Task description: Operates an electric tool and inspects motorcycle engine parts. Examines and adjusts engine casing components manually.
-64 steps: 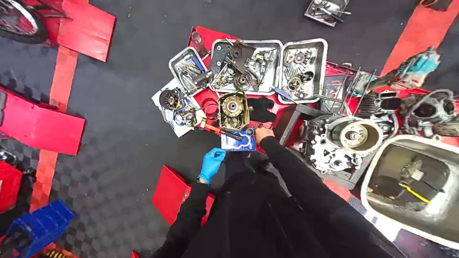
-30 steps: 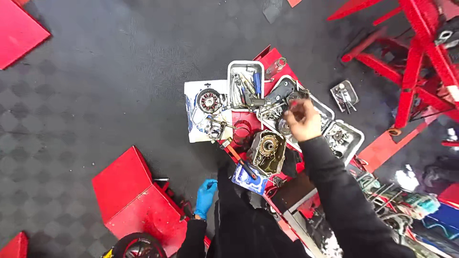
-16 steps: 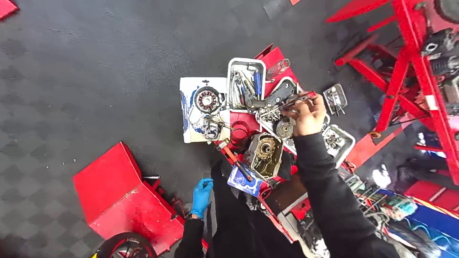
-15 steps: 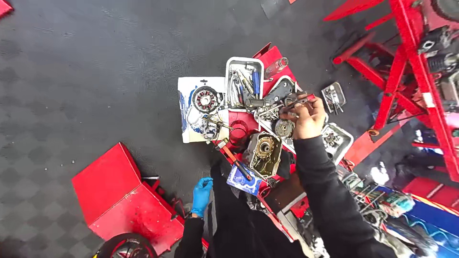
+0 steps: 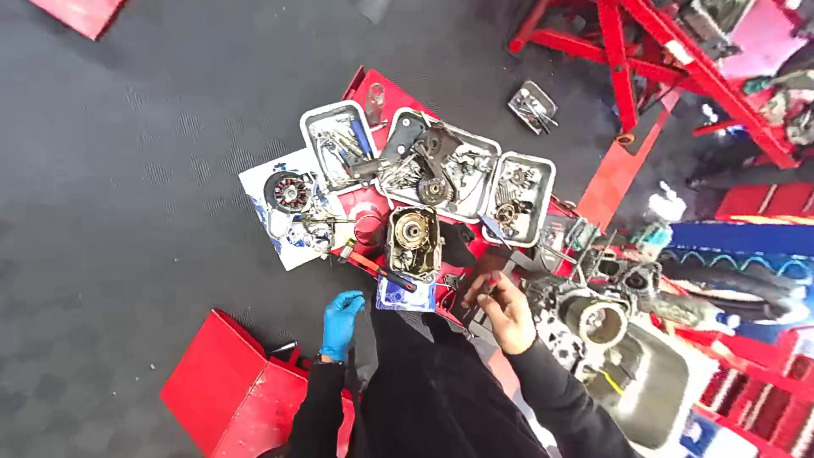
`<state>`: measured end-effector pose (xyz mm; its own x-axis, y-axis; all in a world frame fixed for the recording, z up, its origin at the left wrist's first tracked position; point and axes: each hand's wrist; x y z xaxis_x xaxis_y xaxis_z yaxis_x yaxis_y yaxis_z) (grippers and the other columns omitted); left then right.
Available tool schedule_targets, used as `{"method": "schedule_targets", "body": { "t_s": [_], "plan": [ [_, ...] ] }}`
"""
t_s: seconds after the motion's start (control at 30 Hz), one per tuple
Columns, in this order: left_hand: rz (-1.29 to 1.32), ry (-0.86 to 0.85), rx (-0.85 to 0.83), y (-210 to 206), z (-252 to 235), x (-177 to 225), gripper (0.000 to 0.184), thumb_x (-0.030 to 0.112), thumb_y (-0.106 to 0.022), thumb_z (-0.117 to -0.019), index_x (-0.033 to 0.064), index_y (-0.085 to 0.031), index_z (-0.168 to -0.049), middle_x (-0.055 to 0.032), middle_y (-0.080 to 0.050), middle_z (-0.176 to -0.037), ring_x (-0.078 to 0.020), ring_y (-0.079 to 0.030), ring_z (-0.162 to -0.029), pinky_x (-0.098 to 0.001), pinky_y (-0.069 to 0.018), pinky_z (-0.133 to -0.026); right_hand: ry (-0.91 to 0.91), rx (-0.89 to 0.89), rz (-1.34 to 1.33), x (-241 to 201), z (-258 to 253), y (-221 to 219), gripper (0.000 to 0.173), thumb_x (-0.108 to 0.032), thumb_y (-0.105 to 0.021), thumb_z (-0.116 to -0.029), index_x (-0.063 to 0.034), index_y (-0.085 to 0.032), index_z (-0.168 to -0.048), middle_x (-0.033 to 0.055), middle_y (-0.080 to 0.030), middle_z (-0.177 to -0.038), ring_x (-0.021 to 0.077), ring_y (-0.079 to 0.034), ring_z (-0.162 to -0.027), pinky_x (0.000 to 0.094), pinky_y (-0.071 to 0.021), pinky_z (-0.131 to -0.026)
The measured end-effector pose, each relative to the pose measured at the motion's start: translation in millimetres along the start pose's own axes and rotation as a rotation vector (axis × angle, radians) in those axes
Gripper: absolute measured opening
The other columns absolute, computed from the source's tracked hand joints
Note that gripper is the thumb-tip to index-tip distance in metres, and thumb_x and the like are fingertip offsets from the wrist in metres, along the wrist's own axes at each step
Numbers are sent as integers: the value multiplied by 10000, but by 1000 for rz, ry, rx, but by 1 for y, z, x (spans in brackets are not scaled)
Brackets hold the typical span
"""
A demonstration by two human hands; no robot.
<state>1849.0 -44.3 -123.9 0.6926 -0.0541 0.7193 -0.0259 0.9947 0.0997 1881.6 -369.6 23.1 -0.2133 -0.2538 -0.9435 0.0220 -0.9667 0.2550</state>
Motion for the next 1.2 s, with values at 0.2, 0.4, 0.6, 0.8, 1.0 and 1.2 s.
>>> {"method": "schedule_targets", "body": {
  "t_s": [0.2, 0.4, 0.6, 0.8, 1.0, 1.2],
  "plan": [
    [-87, -210, -271, -93, 34, 76, 185, 113, -687, -973, -4, -726, -1112, -96, -762, -970, -197, -740, -843, -376, -640, -802, 131, 42, 199, 25, 78, 53, 207, -131, -499, -915, -39, -640, -1034, 55, -669, -931, 123, -647, -827, 322, -570, -709],
    [-154, -291, -611, -224, 113, 95, 180, 87, -665, -979, -24, -709, -1114, -103, -747, -997, -183, -730, -870, -362, -633, -814, 95, 167, 211, 63, 132, 109, 328, -253, -719, -916, -60, -702, -1180, 25, -687, -885, 78, -584, -684, 276, -526, -607],
    [-268, -313, -592, -298, 174, 83, 153, 45, -687, -956, -30, -682, -1090, -86, -738, -931, -151, -722, -803, -324, -630, -763, 72, 205, 37, 93, 163, 150, 197, -221, -708, -954, -85, -745, -1091, 15, -752, -1008, 56, -677, -819, 261, -583, -728],
    [-313, -312, -580, -279, 177, 92, 165, 59, -682, -971, -34, -675, -1107, -88, -748, -943, -161, -733, -823, -326, -633, -788, 85, 75, -110, 96, 150, 148, 168, -126, -718, -902, -84, -743, -1063, -10, -762, -994, 28, -652, -761, 230, -548, -668],
    [-605, -502, -612, -188, 122, 138, 297, 189, -678, -988, 37, -693, -1243, -45, -754, -1134, -102, -727, -1007, -312, -607, -933, 87, 52, -102, 74, 108, 93, 179, -83, -671, -840, -68, -705, -1015, -25, -675, -837, 25, -547, -633, 210, -462, -549],
    [-1014, -529, -151, -25, -124, 229, 360, 299, -528, -1055, 128, -663, -1342, -83, -726, -1229, -219, -701, -1121, -492, -546, -1025, -51, 176, -46, 71, 68, 3, 196, -80, -672, -822, -59, -699, -1016, 3, -732, -934, 66, -671, -773, 249, -578, -662]
  ]
}}
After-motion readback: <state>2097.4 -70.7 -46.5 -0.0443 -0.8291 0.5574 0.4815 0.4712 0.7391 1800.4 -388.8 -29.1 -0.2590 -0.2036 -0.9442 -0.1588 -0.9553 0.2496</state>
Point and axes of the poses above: each hand's wrist, its own z-axis away from the middle knuckle, its own y-axis out of the back of the hand, x = y × z
